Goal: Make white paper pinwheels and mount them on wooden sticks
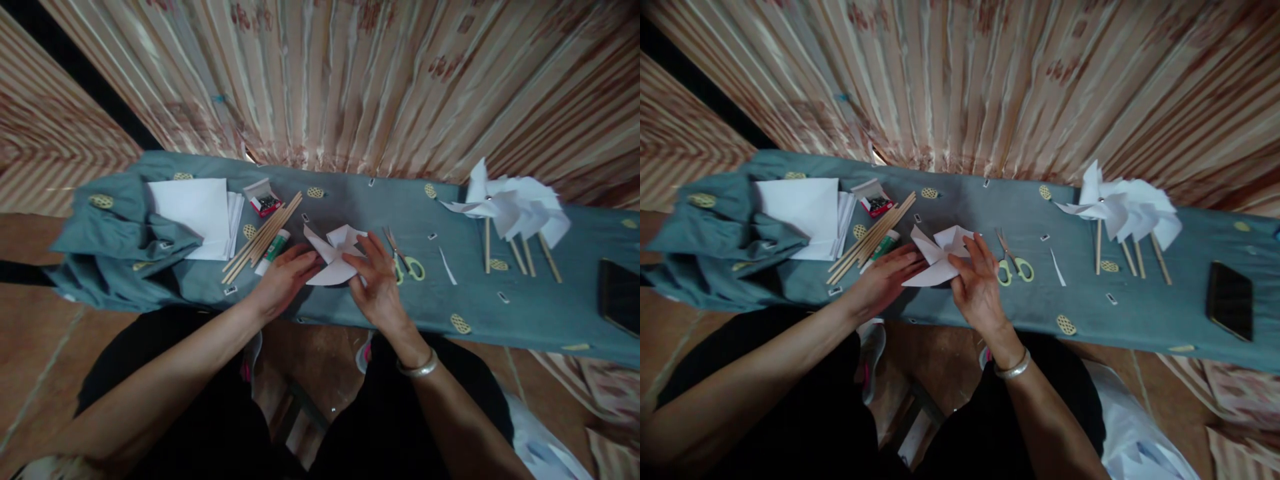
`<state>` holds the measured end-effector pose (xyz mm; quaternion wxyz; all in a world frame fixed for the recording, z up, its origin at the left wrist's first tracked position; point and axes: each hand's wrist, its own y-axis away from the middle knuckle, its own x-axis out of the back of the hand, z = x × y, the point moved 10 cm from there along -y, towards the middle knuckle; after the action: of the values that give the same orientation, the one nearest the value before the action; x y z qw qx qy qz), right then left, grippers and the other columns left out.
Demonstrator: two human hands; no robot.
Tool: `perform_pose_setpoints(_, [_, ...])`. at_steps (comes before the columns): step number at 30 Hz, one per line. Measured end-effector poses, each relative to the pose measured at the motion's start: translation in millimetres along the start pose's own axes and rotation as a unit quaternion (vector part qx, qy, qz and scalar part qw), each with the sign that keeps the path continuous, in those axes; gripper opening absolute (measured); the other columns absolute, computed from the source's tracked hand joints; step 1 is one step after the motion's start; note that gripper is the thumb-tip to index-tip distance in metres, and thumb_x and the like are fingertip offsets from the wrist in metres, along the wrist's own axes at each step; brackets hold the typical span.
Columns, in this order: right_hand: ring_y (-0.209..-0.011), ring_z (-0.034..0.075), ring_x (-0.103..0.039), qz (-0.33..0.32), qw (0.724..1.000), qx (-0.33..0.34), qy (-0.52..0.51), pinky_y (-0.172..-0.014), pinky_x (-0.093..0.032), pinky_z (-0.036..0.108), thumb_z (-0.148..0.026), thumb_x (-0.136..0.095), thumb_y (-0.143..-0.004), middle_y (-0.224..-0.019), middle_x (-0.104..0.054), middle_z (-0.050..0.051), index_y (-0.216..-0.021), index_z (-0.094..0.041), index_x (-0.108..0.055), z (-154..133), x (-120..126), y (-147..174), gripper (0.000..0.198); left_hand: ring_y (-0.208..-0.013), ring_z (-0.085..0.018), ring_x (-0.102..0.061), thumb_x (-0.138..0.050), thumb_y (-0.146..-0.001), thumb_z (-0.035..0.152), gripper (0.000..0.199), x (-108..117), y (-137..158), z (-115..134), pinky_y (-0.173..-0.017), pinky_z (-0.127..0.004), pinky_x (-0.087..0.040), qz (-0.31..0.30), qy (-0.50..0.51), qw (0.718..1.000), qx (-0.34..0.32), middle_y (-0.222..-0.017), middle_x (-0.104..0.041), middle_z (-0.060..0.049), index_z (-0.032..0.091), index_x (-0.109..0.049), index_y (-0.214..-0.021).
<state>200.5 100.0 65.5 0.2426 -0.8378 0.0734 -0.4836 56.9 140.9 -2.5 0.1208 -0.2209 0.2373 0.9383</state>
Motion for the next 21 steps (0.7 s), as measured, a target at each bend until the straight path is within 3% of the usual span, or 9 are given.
perform_pose_setpoints(4, [-0.146, 0.031, -0.033, -0.009, 0.999, 0.037, 0.01, -0.109, -0.041, 0.057, -0.009, -0.047, -0.087, -0.148, -0.048, 0.01, -0.115, -0.022, -0.065, -16.6, -0.5, 1.0, 0.036, -0.09, -0.022, -0.071, -0.07, -0.078, 0.032, 0.025, -18.4, 2.5, -14.2, -0.085, -0.033, -0.054, -0.045, 0.033, 0.995, 0.083, -0.094, -0.075, -0.011, 0.011, -0.07, -0.092])
perform_pose_setpoints(7, [-0.146, 0.031, -0.031, -0.019, 0.998, 0.062, 0.027, -0.11, -0.04, 0.056, -0.006, -0.047, -0.086, -0.149, -0.045, 0.011, -0.12, -0.021, -0.062, -25.8, -1.8, 2.8, 0.04, -0.077, -0.02, -0.071, -0.073, -0.073, 0.026, 0.021, -21.2, 1.5, -16.2, -0.074, -0.03, -0.054, -0.039, 0.041, 0.994, 0.094, -0.085, -0.076, -0.009, 0.011, -0.072, -0.087])
perform_pose_setpoints(13, [-0.149, 0.032, -0.024, -0.04, 0.997, 0.064, 0.018, -0.112, -0.034, 0.059, -0.006, -0.048, -0.084, -0.157, -0.034, 0.009, -0.136, -0.027, -0.05, -32.5, -4.6, 6.2, 0.056, -0.07, -0.019, -0.069, -0.081, -0.061, 0.022, 0.031, -16.7, -0.2, -8.9, -0.068, -0.029, -0.053, -0.015, 0.008, 0.999, 0.048, -0.08, -0.076, -0.007, 0.011, -0.073, -0.09])
perform_pose_setpoints(17, [-0.151, 0.034, -0.017, -0.043, 0.997, 0.059, -0.013, -0.114, -0.032, 0.062, -0.01, -0.051, -0.081, -0.163, -0.022, 0.006, -0.141, -0.028, -0.044, -36.1, -1.3, 6.7, 0.063, -0.079, -0.021, -0.07, -0.082, -0.061, 0.022, 0.029, -10.1, -3.6, 3.0, -0.075, -0.032, -0.055, 0.013, -0.046, 0.999, -0.011, -0.085, -0.077, -0.005, 0.016, -0.074, -0.089])
perform_pose_setpoints(21, [-0.152, 0.034, -0.012, -0.064, 0.996, 0.046, -0.05, -0.115, -0.029, 0.063, -0.018, -0.05, -0.086, -0.165, -0.016, 0.005, -0.14, -0.026, -0.046, -33.3, 0.8, 7.0, 0.055, -0.092, -0.023, -0.071, -0.08, -0.063, 0.02, 0.024, -11.5, -6.6, 14.4, -0.086, -0.036, -0.055, 0.015, -0.085, 0.994, -0.064, -0.093, -0.077, -0.002, 0.021, -0.075, -0.087])
